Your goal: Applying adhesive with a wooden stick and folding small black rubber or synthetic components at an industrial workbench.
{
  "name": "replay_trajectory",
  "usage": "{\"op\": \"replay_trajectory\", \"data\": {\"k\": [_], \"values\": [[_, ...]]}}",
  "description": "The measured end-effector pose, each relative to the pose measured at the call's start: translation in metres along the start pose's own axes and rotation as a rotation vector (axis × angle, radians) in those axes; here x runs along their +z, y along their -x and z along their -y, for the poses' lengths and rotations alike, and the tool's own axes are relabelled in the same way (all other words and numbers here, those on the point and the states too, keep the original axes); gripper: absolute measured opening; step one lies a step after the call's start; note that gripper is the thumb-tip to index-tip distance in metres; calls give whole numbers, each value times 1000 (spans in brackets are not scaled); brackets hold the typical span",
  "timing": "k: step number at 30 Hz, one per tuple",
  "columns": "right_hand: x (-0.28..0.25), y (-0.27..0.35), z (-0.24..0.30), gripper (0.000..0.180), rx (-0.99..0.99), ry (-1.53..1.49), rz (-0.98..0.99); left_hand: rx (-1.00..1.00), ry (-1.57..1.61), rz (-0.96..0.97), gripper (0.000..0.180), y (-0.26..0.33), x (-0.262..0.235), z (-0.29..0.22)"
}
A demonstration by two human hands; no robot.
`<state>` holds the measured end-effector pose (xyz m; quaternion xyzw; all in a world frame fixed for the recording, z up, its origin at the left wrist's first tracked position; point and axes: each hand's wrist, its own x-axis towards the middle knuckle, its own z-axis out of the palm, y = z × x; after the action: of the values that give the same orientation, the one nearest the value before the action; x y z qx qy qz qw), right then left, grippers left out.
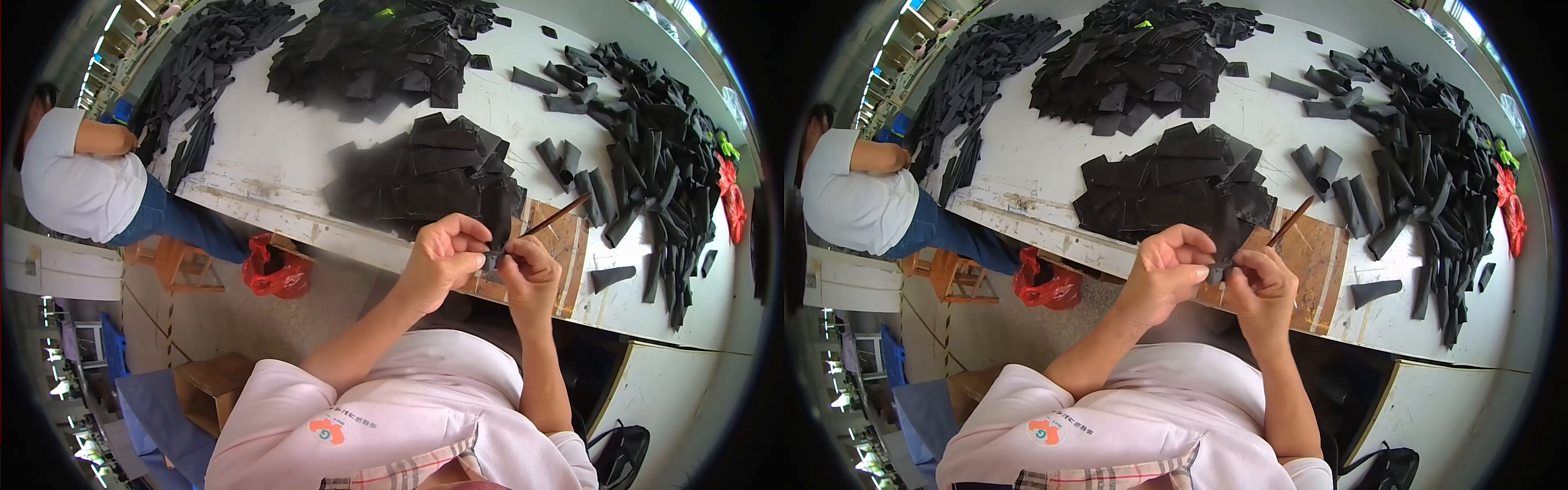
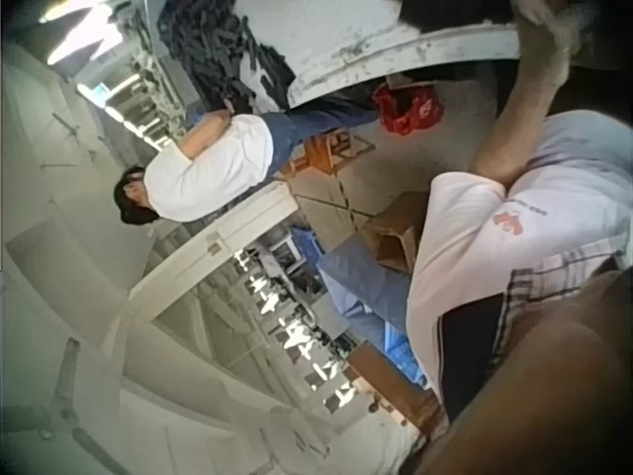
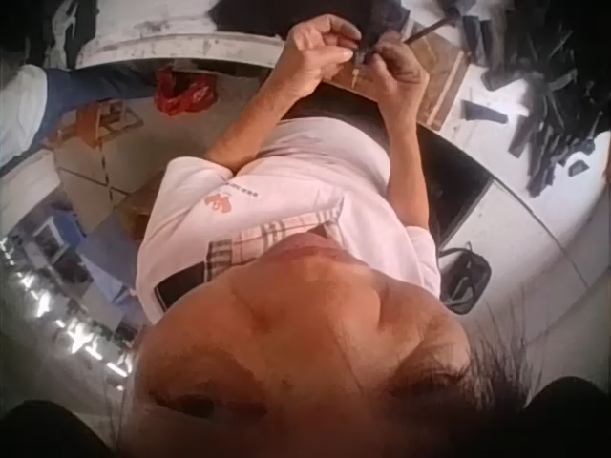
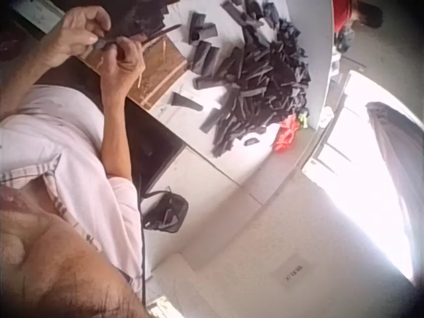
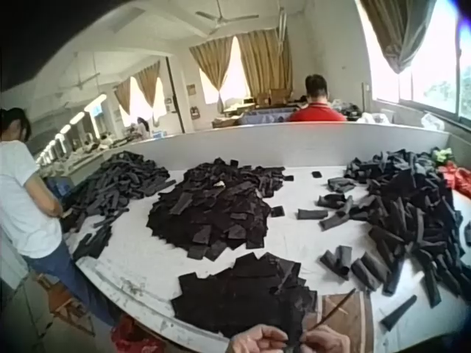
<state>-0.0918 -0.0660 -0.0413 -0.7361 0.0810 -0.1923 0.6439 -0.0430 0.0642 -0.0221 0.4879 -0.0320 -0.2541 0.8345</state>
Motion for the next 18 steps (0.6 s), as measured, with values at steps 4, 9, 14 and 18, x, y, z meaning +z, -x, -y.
{"op": "replay_trajectory", "data": {"k": [4, 9, 14, 18], "values": [[-12, 0, 1, 4, 525, -756, 229, -90, -18, 70, 23, -2, -6, 9], [-6, 9, -4, 8, 594, -943, 288, 623, -768, -274, 23, 0, 14, 22], [-11, 7, -7, 14, 537, -843, 176, 112, -169, 48, 21, 1, 6, 14], [-23, 13, 3, 14, 401, -902, 286, -326, 316, 408, 38, 15, 8, -3]]}}
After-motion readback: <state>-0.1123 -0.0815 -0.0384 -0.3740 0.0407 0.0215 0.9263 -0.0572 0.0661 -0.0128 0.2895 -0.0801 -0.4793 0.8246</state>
